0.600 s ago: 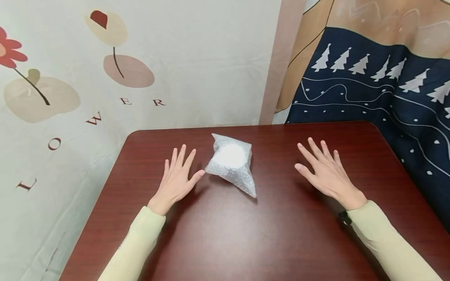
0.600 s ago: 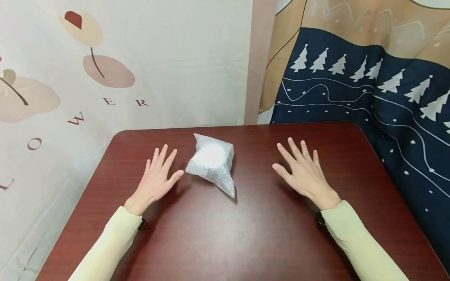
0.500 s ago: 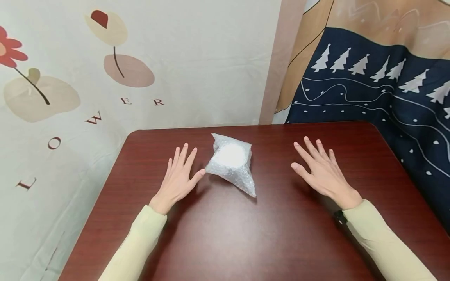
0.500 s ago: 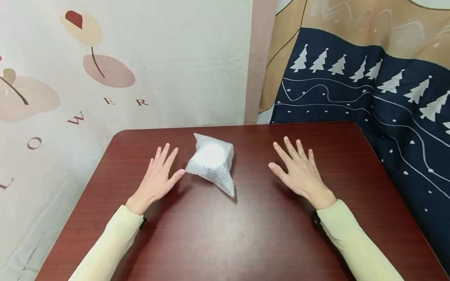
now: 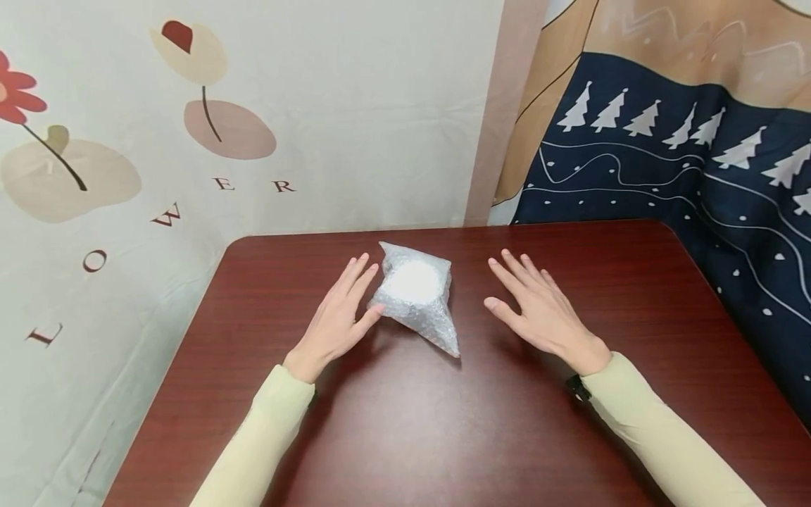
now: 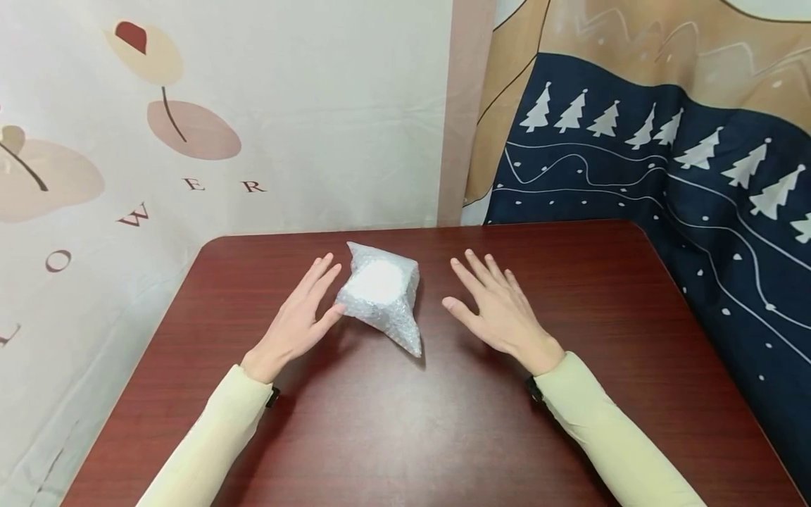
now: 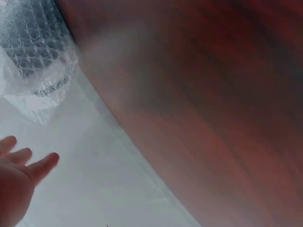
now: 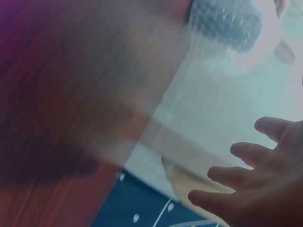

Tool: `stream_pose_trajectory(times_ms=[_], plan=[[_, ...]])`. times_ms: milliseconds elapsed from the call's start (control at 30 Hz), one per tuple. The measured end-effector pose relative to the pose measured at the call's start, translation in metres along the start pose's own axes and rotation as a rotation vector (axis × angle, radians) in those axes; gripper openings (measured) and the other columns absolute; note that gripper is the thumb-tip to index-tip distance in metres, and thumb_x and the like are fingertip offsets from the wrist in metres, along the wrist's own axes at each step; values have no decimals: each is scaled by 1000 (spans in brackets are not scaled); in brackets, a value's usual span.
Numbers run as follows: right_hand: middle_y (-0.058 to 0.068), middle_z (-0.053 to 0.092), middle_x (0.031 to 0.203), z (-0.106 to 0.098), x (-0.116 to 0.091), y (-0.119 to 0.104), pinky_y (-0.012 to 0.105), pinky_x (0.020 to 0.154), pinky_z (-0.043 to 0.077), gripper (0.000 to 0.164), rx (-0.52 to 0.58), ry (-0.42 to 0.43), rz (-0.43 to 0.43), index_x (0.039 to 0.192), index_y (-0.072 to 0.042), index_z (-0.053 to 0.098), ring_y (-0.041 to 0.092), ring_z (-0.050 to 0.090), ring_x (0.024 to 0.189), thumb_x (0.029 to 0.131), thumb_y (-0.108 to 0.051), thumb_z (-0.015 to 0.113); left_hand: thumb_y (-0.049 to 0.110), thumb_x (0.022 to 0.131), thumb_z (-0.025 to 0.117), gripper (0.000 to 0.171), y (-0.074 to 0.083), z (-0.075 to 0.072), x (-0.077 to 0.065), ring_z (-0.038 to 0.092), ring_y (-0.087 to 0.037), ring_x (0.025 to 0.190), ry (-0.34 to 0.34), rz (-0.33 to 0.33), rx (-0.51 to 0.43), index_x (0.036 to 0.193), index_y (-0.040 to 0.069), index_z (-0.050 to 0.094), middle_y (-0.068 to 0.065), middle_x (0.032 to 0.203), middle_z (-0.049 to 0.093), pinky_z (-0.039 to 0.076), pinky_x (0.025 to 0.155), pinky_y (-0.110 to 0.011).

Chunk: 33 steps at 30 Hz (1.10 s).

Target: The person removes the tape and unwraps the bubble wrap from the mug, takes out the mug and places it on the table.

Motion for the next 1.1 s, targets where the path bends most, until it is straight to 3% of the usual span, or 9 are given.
stream_pose_trajectory(times_ms=[133, 367, 567, 867, 1100], plan=[[4, 20, 172, 9, 6, -20, 64, 121, 19, 78, 32, -39, -54, 165, -24, 30, 35, 15, 158, 101, -63, 51, 33, 102, 63, 62, 13, 2, 6, 19, -32, 157, -7, 88, -43, 156, 8, 47, -7, 169, 30, 22, 123, -57], [1, 26, 170, 23, 17, -55, 64, 119, 26, 86, 36, -48, -190, 163, -20, 36, 32, 21, 157, 94, -62, 66, 39, 105, 58, 53, 26, 14, 17, 11, -29, 159, -78, 152, -33, 153, 17, 53, -3, 168, 32, 15, 120, -69], [13, 36, 165, 35, 24, -76, 59, 118, 31, 87, 43, -12, -336, 156, -11, 47, 37, 31, 153, 88, -54, 79, 34, 104, 60, 46, 30, 19, 21, 26, -30, 156, -93, 180, -38, 146, 15, 61, -4, 161, 45, 18, 122, -62], [13, 37, 164, 38, 26, -74, 52, 118, 34, 79, 15, -5, -399, 154, -10, 50, 36, 40, 148, 87, -31, 87, 28, 102, 66, 44, 30, 21, 21, 34, -28, 152, -101, 205, -80, 144, 14, 63, -5, 157, 49, 33, 120, -48], [11, 40, 164, 36, 27, -68, 54, 116, 37, 76, 33, -19, -420, 154, -13, 51, 37, 43, 146, 87, -25, 86, 28, 102, 67, 41, 32, 22, 22, 32, -31, 153, -107, 248, -11, 140, 13, 66, -8, 150, 57, 20, 124, -56]])
Point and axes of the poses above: each hand's wrist, its own x-axis towards the middle knuckle, its own z-axis out of the palm, y = z × x, the point moved 8 cm from there along x, towards the middle knuckle
